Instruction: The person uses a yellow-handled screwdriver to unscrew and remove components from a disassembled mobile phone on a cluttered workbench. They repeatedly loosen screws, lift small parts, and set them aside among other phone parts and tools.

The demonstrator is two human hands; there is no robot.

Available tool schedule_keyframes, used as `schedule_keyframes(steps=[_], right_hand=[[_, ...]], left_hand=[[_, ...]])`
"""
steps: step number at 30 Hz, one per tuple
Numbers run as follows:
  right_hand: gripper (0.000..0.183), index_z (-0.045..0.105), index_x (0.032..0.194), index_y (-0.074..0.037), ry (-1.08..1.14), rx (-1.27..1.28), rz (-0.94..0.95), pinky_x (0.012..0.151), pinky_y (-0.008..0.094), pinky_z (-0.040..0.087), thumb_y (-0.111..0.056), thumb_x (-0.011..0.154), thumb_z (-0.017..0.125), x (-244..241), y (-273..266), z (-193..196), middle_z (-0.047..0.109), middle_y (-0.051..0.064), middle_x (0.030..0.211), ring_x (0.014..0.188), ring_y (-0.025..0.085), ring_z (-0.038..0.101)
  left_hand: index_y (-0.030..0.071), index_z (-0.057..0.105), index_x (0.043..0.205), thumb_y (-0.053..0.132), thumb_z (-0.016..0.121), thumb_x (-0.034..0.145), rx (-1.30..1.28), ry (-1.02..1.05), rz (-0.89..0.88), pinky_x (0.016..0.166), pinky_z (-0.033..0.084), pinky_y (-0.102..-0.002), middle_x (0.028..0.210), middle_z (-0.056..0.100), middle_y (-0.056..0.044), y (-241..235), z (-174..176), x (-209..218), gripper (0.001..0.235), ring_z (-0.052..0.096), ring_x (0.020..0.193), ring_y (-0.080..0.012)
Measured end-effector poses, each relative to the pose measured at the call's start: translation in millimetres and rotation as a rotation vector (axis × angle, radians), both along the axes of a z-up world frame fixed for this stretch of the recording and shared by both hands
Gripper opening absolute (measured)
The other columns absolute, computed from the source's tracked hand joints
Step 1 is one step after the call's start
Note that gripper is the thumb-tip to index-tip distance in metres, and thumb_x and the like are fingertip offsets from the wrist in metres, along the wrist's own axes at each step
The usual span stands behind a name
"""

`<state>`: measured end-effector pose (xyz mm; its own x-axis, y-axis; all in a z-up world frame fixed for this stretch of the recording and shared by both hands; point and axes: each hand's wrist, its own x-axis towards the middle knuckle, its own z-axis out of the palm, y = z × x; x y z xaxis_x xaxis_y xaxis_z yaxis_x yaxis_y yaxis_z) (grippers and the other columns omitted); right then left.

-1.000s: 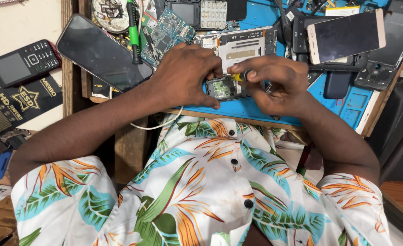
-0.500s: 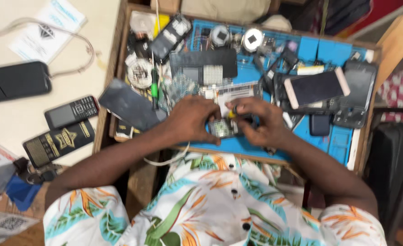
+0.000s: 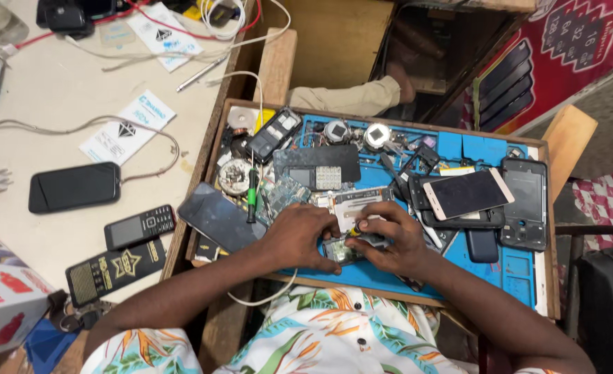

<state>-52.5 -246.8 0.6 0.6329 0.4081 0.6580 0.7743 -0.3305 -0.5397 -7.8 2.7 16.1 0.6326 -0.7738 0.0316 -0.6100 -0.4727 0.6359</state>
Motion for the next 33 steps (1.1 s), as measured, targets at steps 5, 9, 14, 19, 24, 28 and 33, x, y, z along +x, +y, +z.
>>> schedule_keyframes(steps=[5, 9, 14, 19, 24, 28, 33], right_hand=[[0.050, 0.053, 0.127, -0.011, 0.092, 0.027, 0.017, 0.084, 0.036, 0.065, 0.002, 0.086, 0.079, 0, 2, 4, 0.071, 0.014, 0.115, 0.103, 0.027, 0.076], [0.049, 0.049, 0.131, -0.008, 0.143, 0.071, 0.072, 0.089, 0.039, 0.065, 0.004, 0.090, 0.073, 0, 3, 4, 0.071, 0.017, 0.119, 0.109, 0.030, 0.075], [0.057, 0.053, 0.125, -0.011, 0.025, 0.018, -0.036, 0.080, 0.033, 0.063, -0.009, 0.082, 0.090, 2, 3, -5, 0.069, 0.015, 0.110, 0.100, 0.023, 0.074], [0.053, 0.051, 0.132, -0.008, 0.142, 0.095, 0.045, 0.087, 0.038, 0.066, 0.002, 0.088, 0.079, 0, 2, -8, 0.072, 0.018, 0.117, 0.107, 0.029, 0.076], [0.064, 0.053, 0.127, -0.012, -0.023, 0.050, -0.028, 0.080, 0.032, 0.062, -0.012, 0.077, 0.094, 6, 4, -1, 0.067, 0.014, 0.107, 0.098, 0.021, 0.072], [0.055, 0.054, 0.128, -0.010, 0.106, 0.021, 0.010, 0.085, 0.035, 0.063, -0.001, 0.083, 0.084, 4, 3, 11, 0.072, 0.014, 0.112, 0.102, 0.025, 0.076], [0.059, 0.052, 0.125, -0.011, -0.042, 0.031, 0.076, 0.087, 0.036, 0.061, -0.011, 0.079, 0.090, 2, 3, 5, 0.065, 0.016, 0.114, 0.103, 0.029, 0.071]], left_hand=[[0.012, 0.068, 0.093, 0.055, 0.087, 0.055, -0.019, -0.009, -0.017, 0.076, 0.047, -0.043, 0.084, 0.067, -0.003, 2, 0, 2, 0.060, 0.067, 0.085, -0.0277], [0.013, 0.069, 0.092, 0.056, 0.087, 0.055, 0.001, -0.009, -0.019, 0.076, 0.046, -0.044, 0.084, 0.067, -0.003, 4, 0, 1, 0.059, 0.067, 0.085, -0.0274], [0.013, 0.069, 0.092, 0.055, 0.087, 0.055, -0.011, -0.024, -0.012, 0.077, 0.044, -0.043, 0.086, 0.067, -0.003, 5, -3, -1, 0.059, 0.066, 0.087, -0.0270], [0.013, 0.069, 0.093, 0.055, 0.087, 0.056, -0.005, 0.007, -0.020, 0.078, 0.045, -0.043, 0.087, 0.067, -0.002, 5, -1, -1, 0.059, 0.066, 0.087, -0.0266], [0.012, 0.069, 0.092, 0.055, 0.088, 0.055, -0.010, 0.002, -0.025, 0.077, 0.046, -0.044, 0.084, 0.067, -0.003, 3, 3, -1, 0.060, 0.067, 0.086, -0.0276], [0.012, 0.067, 0.092, 0.055, 0.087, 0.054, -0.002, 0.050, -0.012, 0.075, 0.049, -0.043, 0.083, 0.067, -0.003, 1, 5, 2, 0.061, 0.068, 0.084, -0.0271], [0.012, 0.068, 0.091, 0.053, 0.090, 0.055, -0.025, -0.032, -0.018, 0.073, 0.048, -0.045, 0.083, 0.068, -0.003, 2, -2, -2, 0.058, 0.067, 0.082, -0.0286]])
